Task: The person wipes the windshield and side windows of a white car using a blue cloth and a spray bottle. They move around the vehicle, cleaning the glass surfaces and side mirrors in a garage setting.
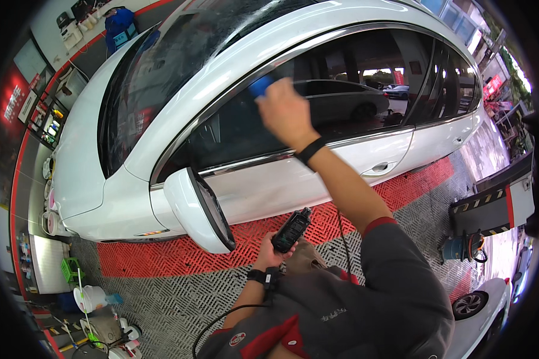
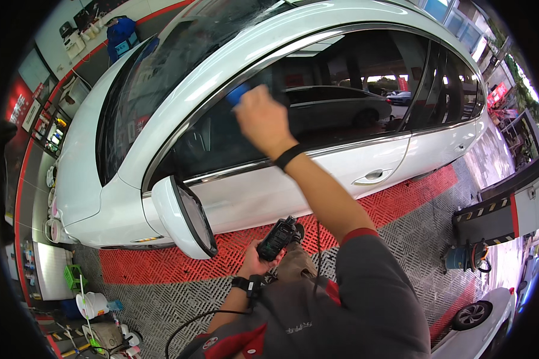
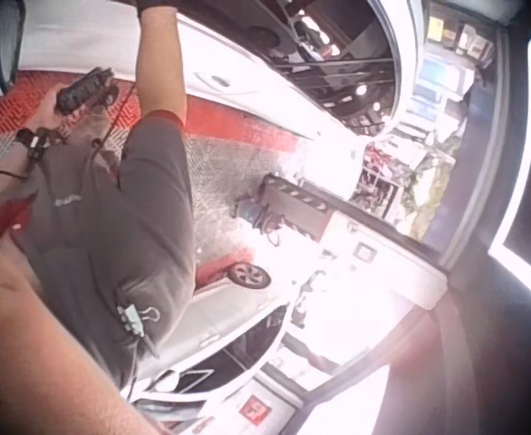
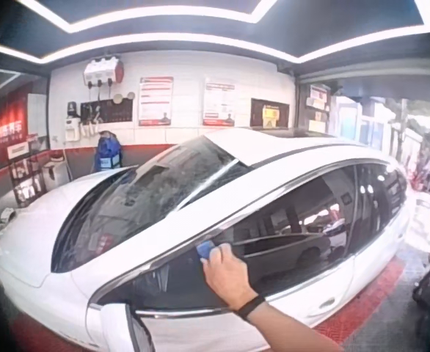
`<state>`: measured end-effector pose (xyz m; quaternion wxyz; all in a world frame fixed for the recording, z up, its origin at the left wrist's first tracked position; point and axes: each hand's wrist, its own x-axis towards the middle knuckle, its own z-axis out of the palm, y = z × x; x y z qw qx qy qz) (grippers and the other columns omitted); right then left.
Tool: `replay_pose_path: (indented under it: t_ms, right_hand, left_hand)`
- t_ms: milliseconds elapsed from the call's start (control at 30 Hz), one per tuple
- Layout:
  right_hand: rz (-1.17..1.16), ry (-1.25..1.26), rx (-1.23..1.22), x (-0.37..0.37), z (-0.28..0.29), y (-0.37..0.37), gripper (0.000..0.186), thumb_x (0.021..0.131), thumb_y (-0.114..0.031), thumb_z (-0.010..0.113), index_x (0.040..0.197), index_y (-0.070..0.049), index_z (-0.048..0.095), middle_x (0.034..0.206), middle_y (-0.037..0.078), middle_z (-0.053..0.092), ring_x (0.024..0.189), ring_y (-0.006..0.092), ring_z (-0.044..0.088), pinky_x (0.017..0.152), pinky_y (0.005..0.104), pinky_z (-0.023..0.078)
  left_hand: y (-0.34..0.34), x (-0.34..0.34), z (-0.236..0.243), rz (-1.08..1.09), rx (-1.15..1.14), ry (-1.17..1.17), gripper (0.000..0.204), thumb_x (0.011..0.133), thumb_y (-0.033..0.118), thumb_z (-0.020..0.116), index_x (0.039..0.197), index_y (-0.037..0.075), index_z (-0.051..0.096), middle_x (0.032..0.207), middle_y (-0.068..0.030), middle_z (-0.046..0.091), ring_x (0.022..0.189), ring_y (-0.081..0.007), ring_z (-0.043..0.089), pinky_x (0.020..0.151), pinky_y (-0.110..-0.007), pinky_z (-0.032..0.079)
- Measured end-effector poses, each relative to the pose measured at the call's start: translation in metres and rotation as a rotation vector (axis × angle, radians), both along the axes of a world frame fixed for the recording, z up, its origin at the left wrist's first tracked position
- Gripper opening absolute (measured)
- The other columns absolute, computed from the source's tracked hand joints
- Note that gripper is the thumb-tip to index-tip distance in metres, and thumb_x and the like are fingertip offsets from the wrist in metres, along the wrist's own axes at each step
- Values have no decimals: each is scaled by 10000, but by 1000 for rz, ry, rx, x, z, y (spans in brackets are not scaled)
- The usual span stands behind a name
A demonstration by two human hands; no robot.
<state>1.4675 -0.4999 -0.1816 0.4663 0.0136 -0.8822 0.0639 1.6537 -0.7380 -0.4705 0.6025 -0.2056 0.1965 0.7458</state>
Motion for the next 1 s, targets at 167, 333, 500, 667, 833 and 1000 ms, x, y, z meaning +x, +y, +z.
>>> replay_pose_path:
  t_ms: [167, 333, 500, 667, 833, 1000]
  right_hand:
    - [-230, 153, -104, -1, -21, 53, 336, 979, -270, 738, 1017, -24, 512, 1056, 196, 547, 738, 412, 680, 550, 455, 592]
    - [-211, -199, -210, 60, -101, 3, 372, 956, -209, 750, 1133, 19, 516, 1212, 279, 553, 840, 452, 709, 606, 478, 612]
    - [-157, -40, -273, 30, -49, 23, 376, 971, -230, 743, 1114, 17, 497, 1156, 260, 579, 850, 488, 688, 660, 521, 591]
    - [-236, 65, -285, -14, -11, 45, 369, 998, -262, 721, 1077, 8, 482, 1118, 255, 568, 814, 499, 671, 641, 545, 572]
    - [-233, -232, -252, 50, -98, -5, 398, 983, -257, 737, 1104, 23, 479, 1191, 299, 555, 844, 484, 704, 662, 513, 617]
    - [-143, -98, -322, 31, -60, 16, 447, 997, -332, 722, 1128, 27, 489, 941, 276, 613, 801, 519, 676, 649, 558, 566]
  left_hand:
    - [-14, -1, 3, 45, -123, 70, 622, 1039, 443, 385, 1338, -54, 612, 1025, -275, 740, 756, -331, 725, 601, -402, 617]
    - [-21, -5, 13, 127, -51, 86, 619, 1032, 438, 380, 1336, -48, 613, 1013, -266, 738, 744, -330, 720, 590, -400, 610]
    - [-7, -20, 21, 77, -16, 134, 603, 1044, 437, 376, 1321, -41, 618, 996, -260, 738, 719, -333, 717, 575, -389, 602]
    - [1, -20, 25, 44, -39, 165, 588, 1047, 427, 376, 1312, -34, 627, 1000, -257, 742, 728, -327, 720, 562, -387, 595]
    - [-10, -12, 23, 63, -72, 57, 611, 1039, 433, 384, 1324, -53, 620, 1002, -271, 733, 735, -333, 720, 584, -398, 616]
    - [-35, -13, 18, 157, 5, 156, 615, 1038, 430, 385, 1322, -63, 617, 996, -271, 731, 738, -329, 723, 598, -399, 637]
